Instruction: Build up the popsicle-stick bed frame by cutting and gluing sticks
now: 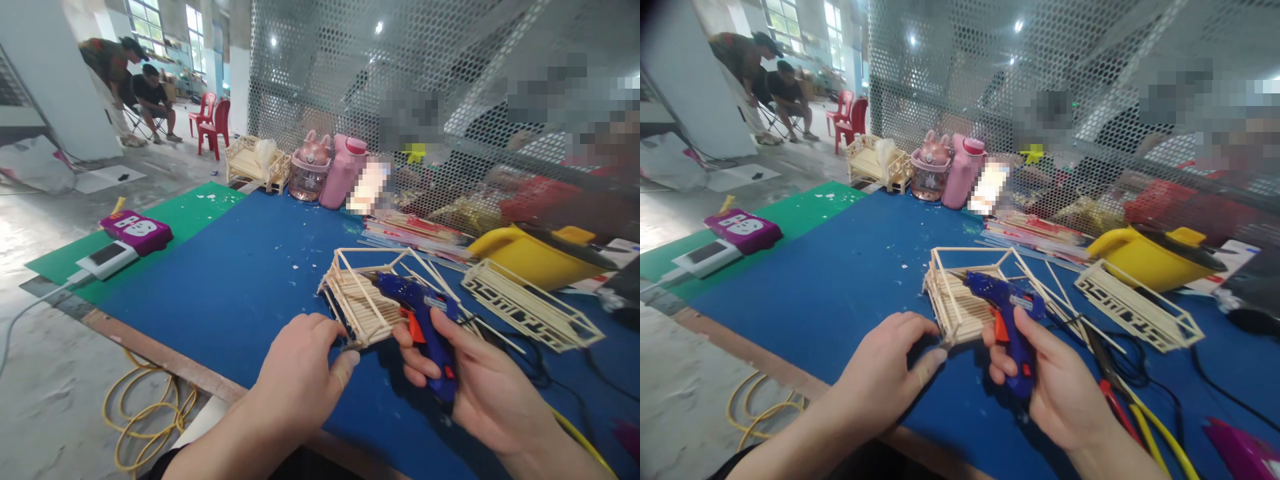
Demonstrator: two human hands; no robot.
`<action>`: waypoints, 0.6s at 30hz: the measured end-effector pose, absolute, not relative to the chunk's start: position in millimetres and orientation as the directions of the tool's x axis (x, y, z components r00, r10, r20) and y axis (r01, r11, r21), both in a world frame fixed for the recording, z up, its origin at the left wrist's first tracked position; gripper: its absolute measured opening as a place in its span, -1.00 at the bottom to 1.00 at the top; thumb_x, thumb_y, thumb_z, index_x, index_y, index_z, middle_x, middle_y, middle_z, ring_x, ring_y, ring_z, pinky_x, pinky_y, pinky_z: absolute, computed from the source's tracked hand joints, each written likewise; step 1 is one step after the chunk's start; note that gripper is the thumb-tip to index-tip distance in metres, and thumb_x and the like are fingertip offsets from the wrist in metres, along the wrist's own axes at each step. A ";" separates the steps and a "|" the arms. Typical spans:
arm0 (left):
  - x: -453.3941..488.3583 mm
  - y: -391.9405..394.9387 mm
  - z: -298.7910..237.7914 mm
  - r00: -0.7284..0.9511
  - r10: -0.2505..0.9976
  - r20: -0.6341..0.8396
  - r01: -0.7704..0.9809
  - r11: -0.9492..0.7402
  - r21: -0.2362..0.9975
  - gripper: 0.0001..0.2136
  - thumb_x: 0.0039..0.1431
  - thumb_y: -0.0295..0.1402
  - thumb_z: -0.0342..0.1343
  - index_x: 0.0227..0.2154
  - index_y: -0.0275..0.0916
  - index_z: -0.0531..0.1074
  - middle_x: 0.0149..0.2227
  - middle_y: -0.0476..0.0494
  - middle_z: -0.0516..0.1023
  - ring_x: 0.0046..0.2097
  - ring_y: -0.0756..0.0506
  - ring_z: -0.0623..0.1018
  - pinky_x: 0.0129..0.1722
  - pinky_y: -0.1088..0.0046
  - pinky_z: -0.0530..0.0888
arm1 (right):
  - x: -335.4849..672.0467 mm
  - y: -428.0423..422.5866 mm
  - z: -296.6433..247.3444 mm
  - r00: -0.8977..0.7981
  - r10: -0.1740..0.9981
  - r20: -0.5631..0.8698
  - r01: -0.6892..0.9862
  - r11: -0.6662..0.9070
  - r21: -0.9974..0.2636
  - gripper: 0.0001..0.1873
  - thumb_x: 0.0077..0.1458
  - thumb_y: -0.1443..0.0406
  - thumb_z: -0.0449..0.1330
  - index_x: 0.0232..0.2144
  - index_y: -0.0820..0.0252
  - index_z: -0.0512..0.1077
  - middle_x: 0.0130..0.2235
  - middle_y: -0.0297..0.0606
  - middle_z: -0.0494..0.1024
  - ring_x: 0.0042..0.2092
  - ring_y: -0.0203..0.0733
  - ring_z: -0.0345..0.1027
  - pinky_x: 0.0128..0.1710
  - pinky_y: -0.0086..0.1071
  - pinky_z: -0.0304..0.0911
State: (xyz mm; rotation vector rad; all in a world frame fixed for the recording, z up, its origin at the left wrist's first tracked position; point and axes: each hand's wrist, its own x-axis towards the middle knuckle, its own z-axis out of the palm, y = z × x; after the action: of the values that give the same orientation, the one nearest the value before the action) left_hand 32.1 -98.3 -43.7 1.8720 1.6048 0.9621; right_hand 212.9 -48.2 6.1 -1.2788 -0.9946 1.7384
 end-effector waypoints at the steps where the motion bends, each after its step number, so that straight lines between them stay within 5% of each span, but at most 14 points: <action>1: 32.1 -98.3 -44.1 0.058 0.978 0.200 0.633 -0.191 0.750 -0.82 0.15 -0.29 0.04 -0.22 -0.22 0.43 -0.21 -0.12 0.53 -0.14 -0.18 0.46 -0.10 0.21 0.39 | 214.4 -49.0 6.4 -0.218 0.895 -0.389 -0.122 -0.420 -0.899 -0.71 -0.12 0.07 0.28 -0.49 0.19 0.49 -0.50 -0.29 0.44 -0.62 -0.42 0.03 -0.64 -0.42 0.18; 18: 31.8 -98.8 -45.5 0.066 0.977 0.205 0.631 -0.200 0.750 -0.85 0.15 -0.31 0.04 -0.25 -0.21 0.43 -0.23 -0.10 0.52 -0.16 -0.17 0.45 -0.12 0.21 0.39 | 219.1 -49.5 2.8 -0.213 0.925 -0.316 -0.020 -0.327 -0.945 -0.70 -0.05 0.06 0.24 -0.44 0.18 0.50 -0.48 -0.31 0.46 -0.60 -0.39 0.08 -0.62 -0.42 0.20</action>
State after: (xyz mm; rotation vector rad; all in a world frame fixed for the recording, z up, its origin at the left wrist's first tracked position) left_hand 31.8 -98.8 -45.5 1.8805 1.5956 0.9702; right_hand 219.1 -49.5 2.8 -1.2993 -1.1452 1.6368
